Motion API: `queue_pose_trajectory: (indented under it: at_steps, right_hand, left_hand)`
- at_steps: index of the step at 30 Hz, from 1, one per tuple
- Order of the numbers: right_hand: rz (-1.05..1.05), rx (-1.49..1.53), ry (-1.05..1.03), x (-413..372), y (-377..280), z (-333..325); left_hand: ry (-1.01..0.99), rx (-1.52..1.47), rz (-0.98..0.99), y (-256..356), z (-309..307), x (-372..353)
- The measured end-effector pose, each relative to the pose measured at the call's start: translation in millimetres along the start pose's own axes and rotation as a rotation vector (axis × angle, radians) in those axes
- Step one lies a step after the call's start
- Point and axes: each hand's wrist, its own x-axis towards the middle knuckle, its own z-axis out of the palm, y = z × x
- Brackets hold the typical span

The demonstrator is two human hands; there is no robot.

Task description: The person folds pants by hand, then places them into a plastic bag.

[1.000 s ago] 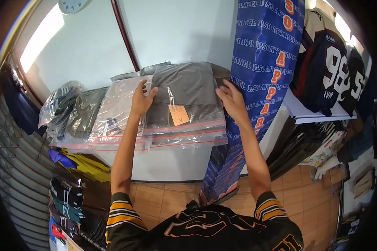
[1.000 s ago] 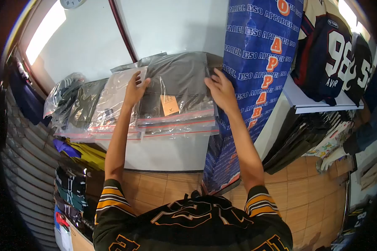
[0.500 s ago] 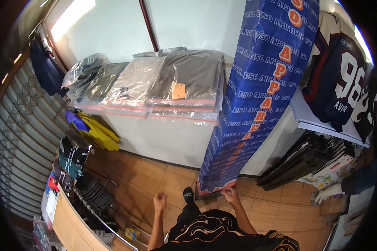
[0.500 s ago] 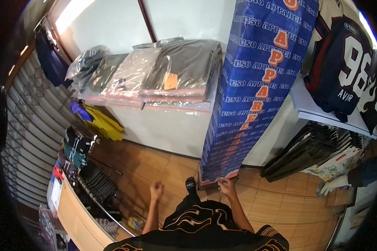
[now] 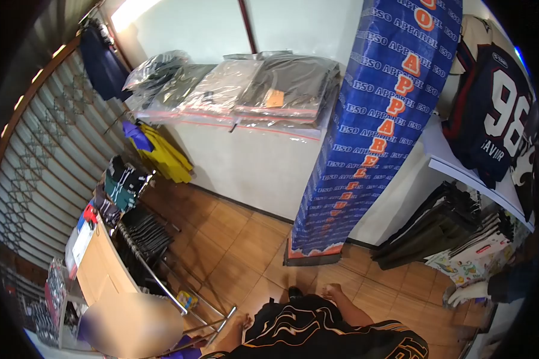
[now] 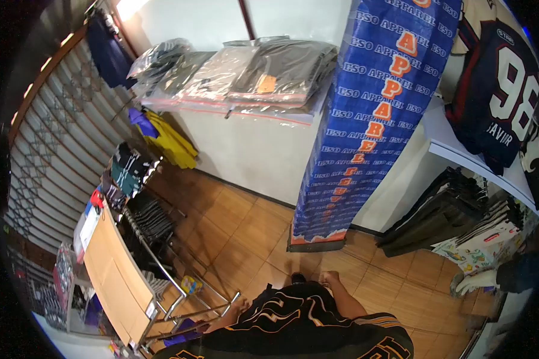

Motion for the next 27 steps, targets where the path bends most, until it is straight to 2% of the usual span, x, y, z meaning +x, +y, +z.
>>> queue_pose_trajectory:
  at_steps: [1,3,4,6,8,10,12,13,15,19,21,23,24,25,26,27]
  right_hand:
    - [-0.004,-0.019,-0.008,-1.2,9.5,0.1]
    - [0.055,-0.053,0.178,-0.9,24.3,1.8]
    - [0.046,-0.075,0.169,-8.6,26.1,3.0]
    - [-0.06,-0.474,0.197,-32.3,27.8,5.3]
    - [-0.106,-0.584,0.183,-41.9,29.6,14.1]
    - [-0.151,-0.72,0.161,-45.9,38.0,22.1]
    - [-0.249,-0.93,-0.032,-42.5,43.9,25.8]
    - [-0.262,-1.001,-0.059,-18.3,55.8,30.7]
    - [-0.193,-0.626,-0.073,42.4,91.0,46.1]
    - [-0.168,-0.899,-0.15,-11.0,104.5,89.4]
    - [-0.266,-1.097,-0.283,-21.9,121.9,106.7]
    - [-0.335,-1.317,-0.327,-44.9,139.2,130.6]
    - [-0.395,-1.442,-0.349,-59.9,148.2,142.4]
    - [-0.412,-1.526,-0.377,-78.9,157.2,155.5]
    - [-0.565,-1.718,-0.395,-93.9,166.7,168.8]
    - [-0.728,-1.898,-0.418,-106.2,176.9,180.3]
  left_hand:
    - [0.067,-0.409,-0.403,69.8,18.0,86.3]
    - [0.169,-0.454,-0.192,115.5,31.8,55.9]
    - [0.148,-0.465,-0.138,123.9,32.5,54.9]
    - [0.169,-0.478,-0.035,131.6,34.2,49.2]
    - [0.236,-0.515,0.012,138.6,42.4,34.6]
    - [0.29,-0.543,0.112,120.2,49.5,13.9]
    - [0.345,-0.61,0.095,77.0,60.7,-10.7]
    - [0.366,-0.634,0.089,52.6,67.3,-27.0]
    - [0.431,-0.697,0.011,-7.0,84.1,-65.3]
    - [0.689,-1.065,-0.286,-180.5,159.4,-136.6]
    - [0.88,-1.233,-0.432,-251.9,215.8,-189.7]
    - [0.919,-1.365,-0.541,-333.8,299.5,-233.0]
    - [0.782,-0.904,-0.707,-346.5,308.1,-253.5]
    - [0.8,-0.99,-0.734,-368.2,359.5,-270.7]
    - [1.121,-1.522,-0.871,-345.2,367.4,-309.2]
    - [1.14,-1.6,-0.897,-337.8,387.8,-327.6]
